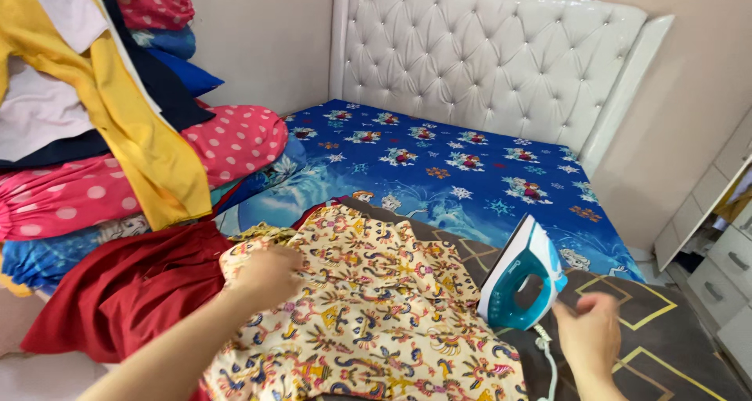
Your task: The person irons a patterned garment on a bed using a blue and white electric iron. They repeatedly smooth the fabric, lift and reposition sections of the garment, and move the iron back and forth to remove wrinkles. The person handles the garment with both hands, ensuring different areas are flattened before applying the iron.
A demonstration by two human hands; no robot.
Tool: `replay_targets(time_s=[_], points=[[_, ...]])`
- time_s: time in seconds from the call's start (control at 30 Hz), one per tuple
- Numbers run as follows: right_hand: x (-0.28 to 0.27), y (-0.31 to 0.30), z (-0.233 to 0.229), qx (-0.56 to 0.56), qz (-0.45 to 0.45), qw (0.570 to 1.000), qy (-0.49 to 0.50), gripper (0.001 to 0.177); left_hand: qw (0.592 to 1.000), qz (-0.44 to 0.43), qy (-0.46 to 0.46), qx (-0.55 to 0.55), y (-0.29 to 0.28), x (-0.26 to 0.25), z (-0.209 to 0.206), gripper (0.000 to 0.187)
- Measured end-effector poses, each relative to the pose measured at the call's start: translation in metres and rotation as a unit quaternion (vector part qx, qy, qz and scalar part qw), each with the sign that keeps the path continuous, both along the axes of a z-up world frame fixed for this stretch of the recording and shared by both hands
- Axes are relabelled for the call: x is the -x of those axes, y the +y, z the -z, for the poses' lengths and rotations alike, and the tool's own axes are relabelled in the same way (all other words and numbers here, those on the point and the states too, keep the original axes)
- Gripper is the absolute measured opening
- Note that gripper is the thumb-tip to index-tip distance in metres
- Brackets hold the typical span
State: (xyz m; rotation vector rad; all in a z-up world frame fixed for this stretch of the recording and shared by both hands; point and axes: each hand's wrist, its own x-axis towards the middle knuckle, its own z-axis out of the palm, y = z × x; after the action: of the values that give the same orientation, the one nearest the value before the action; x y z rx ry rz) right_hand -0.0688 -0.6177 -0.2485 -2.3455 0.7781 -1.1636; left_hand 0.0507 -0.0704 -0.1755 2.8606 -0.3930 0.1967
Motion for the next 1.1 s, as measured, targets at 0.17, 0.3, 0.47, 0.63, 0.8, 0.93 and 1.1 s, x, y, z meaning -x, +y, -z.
replay_targets(time_s=[0.17,0.3,0.47,0.63,0.8,0.93,1.1], points=[[-0.065,-0.012,-0.003,-0.097,-0.159,0.957,-0.221,0.096,0.982,0.162,0.068,-0.068,-0.11,-0.021,0.033,0.044],[-0.091,-0.014,-0.005,-0.318,-0.145,0.933,-0.091,0.061,0.964,0.249,0.072,-0.057,-0.16,-0.038,0.073,0.045],[-0.096,-0.017,-0.006,-0.418,-0.154,0.869,-0.213,0.066,0.969,0.226,0.067,-0.073,-0.206,-0.044,0.081,0.032],[-0.084,-0.028,-0.027,-0.396,-0.138,0.881,-0.217,0.068,0.941,0.3,0.109,0.109,-0.267,-0.049,0.07,0.025],[-0.084,-0.066,-0.021,-0.388,-0.194,0.876,-0.213,0.064,0.943,0.278,0.182,0.0,-0.359,-0.059,0.089,0.045],[-0.082,-0.085,-0.015,-0.368,-0.185,0.889,-0.198,0.064,0.936,0.248,0.25,-0.02,-0.402,-0.081,0.136,0.034],[-0.074,-0.084,-0.021,-0.347,-0.158,0.903,-0.198,0.061,0.912,0.314,0.266,0.015,-0.456,-0.143,0.196,0.031]])
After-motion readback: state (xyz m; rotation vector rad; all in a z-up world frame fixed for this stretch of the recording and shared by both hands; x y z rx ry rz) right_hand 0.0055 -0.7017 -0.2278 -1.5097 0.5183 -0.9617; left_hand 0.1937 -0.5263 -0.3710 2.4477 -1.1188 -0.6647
